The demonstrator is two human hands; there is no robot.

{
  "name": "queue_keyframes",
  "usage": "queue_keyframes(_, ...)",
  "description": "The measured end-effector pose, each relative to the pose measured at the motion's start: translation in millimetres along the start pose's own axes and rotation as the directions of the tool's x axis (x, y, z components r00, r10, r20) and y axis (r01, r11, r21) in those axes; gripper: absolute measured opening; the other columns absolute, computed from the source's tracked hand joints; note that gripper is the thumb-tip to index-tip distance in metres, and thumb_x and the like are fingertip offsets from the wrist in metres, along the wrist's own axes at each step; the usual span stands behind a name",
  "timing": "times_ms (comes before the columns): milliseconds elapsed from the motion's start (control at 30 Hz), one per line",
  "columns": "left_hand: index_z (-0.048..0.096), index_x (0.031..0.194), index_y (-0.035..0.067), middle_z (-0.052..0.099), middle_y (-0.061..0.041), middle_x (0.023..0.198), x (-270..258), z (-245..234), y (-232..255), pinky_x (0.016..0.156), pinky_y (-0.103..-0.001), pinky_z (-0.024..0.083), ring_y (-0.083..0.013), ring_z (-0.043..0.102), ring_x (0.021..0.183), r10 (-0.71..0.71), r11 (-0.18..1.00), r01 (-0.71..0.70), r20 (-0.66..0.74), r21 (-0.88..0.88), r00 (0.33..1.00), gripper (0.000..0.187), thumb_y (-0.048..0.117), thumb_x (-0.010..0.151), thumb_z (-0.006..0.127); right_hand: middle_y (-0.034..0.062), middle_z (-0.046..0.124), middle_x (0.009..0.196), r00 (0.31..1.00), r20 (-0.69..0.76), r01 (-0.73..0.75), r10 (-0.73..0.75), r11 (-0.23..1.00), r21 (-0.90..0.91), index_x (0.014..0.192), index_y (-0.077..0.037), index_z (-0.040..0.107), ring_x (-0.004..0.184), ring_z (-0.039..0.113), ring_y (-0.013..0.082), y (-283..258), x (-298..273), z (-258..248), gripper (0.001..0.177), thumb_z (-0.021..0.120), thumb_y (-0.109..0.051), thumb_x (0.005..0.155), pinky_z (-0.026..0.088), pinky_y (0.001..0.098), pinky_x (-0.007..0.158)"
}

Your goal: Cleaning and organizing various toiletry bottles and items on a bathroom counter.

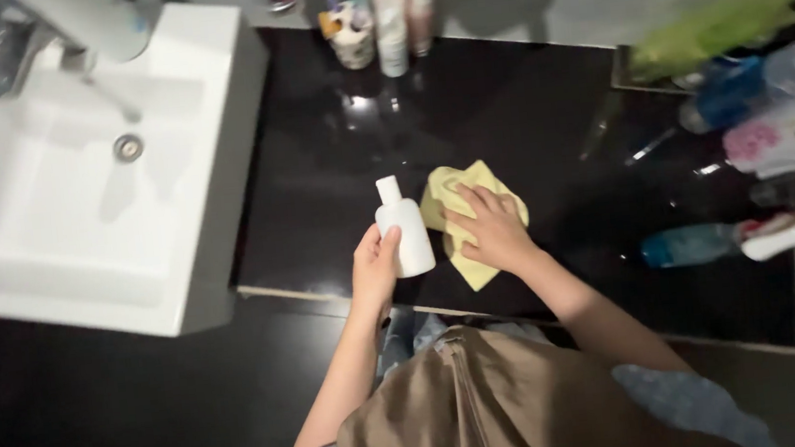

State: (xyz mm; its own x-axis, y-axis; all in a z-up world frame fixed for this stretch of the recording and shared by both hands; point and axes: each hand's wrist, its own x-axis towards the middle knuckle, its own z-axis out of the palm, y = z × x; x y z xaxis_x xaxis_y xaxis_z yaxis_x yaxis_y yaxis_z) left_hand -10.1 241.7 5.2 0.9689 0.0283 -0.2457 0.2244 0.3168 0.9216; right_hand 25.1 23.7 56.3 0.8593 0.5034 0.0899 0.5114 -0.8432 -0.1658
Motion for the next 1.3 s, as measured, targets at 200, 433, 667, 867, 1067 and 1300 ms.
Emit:
queue_keyframes(200, 0.062, 0.124, 0.001, 0.072, -0.005, 0.102, -6.9, -3.0, 24.9, 0.076, -0.028, 0.056, -0.0120, 0.068, 0.088, -0.143, 0.966, 0.142, 0.012, -0.214, 0.990, 0.030, 0.023, 0.107, 0.051, 0.0105, 0.066, 0.113, 0.966, -0.161, -0.123, 0.201, 0.910, 0.395, 0.122, -0.020, 0.075, 0.106, 0.064, 0.0282, 43.9, 6.5, 73.7, 0.046, 0.062, -0.004, 0.081, 0.052, 0.0426, 0.088)
queue_keyframes(433, 0.057, 0.130, 0.002, 0.072, -0.011, 0.111, -7.2, 0.5, 17.0, 0.086, -0.032, 0.056, -0.0154, 0.069, 0.098, -0.052, 0.994, 0.059, 0.081, -0.089, 0.995, 0.031, 0.002, 0.099, 0.059, 0.0131, 0.072, 0.115, 0.799, -0.597, 0.224, 0.066, 0.889, 0.398, 0.123, -0.009, 0.074, 0.091, 0.060, 0.0377, -45.6, 12.1, -43.1, 0.053, 0.057, 0.001, 0.075, 0.049, 0.0456, 0.091)
queue_keyframes(667, 0.059, 0.134, -0.001, 0.070, -0.006, 0.124, -3.6, 3.6, 24.0, 0.097, -0.027, 0.052, -0.0114, 0.066, 0.111, 0.031, 0.999, -0.027, 0.195, -0.025, 0.980, 0.040, -0.007, 0.095, 0.057, 0.0096, 0.058, 0.096, 0.782, -0.560, 0.424, -0.273, 0.892, 0.157, 0.120, -0.020, 0.075, 0.087, 0.062, 0.0323, -46.4, 4.8, -26.1, 0.050, 0.073, -0.010, 0.072, 0.052, 0.0467, 0.082)
queue_keyframes(867, 0.058, 0.136, 0.001, 0.074, -0.004, 0.110, -1.8, 16.0, 23.2, 0.071, -0.019, 0.048, -0.0060, 0.064, 0.089, -0.034, 0.993, 0.068, 0.320, -0.097, 0.947, 0.038, -0.001, 0.098, 0.062, 0.0111, 0.056, 0.093, 0.856, -0.514, 0.242, -0.063, 0.926, 0.288, 0.126, -0.016, 0.076, 0.082, 0.064, 0.0298, -22.7, -3.0, -25.7, 0.056, 0.070, 0.000, 0.072, 0.058, 0.0398, 0.073)
queue_keyframes(1067, 0.057, 0.134, 0.004, 0.076, -0.002, 0.099, -11.2, 20.6, 41.9, 0.055, -0.017, 0.046, -0.0043, 0.068, 0.076, -0.183, 0.969, 0.224, 0.306, -0.106, 0.934, 0.036, 0.006, 0.099, 0.063, 0.0137, 0.061, 0.102, 0.822, -0.490, -0.117, 0.289, 0.929, 0.352, 0.106, -0.009, 0.074, 0.087, 0.067, 0.0309, 20.8, -12.1, -6.1, 0.026, 0.067, 0.002, 0.083, 0.056, 0.0393, 0.073)
queue_keyframes(1300, 0.056, 0.139, 0.003, 0.074, -0.009, 0.104, 3.4, 15.9, 16.9, 0.065, -0.025, 0.053, -0.0113, 0.068, 0.083, -0.131, 0.981, 0.165, 0.276, -0.103, 0.952, 0.038, 0.004, 0.102, 0.063, 0.0107, 0.065, 0.122, 0.783, -0.602, 0.290, -0.157, 0.948, 0.129, 0.108, -0.014, 0.076, 0.112, 0.062, 0.0344, -42.4, -25.0, -31.6, 0.027, 0.072, -0.010, 0.082, 0.048, 0.0501, 0.092)
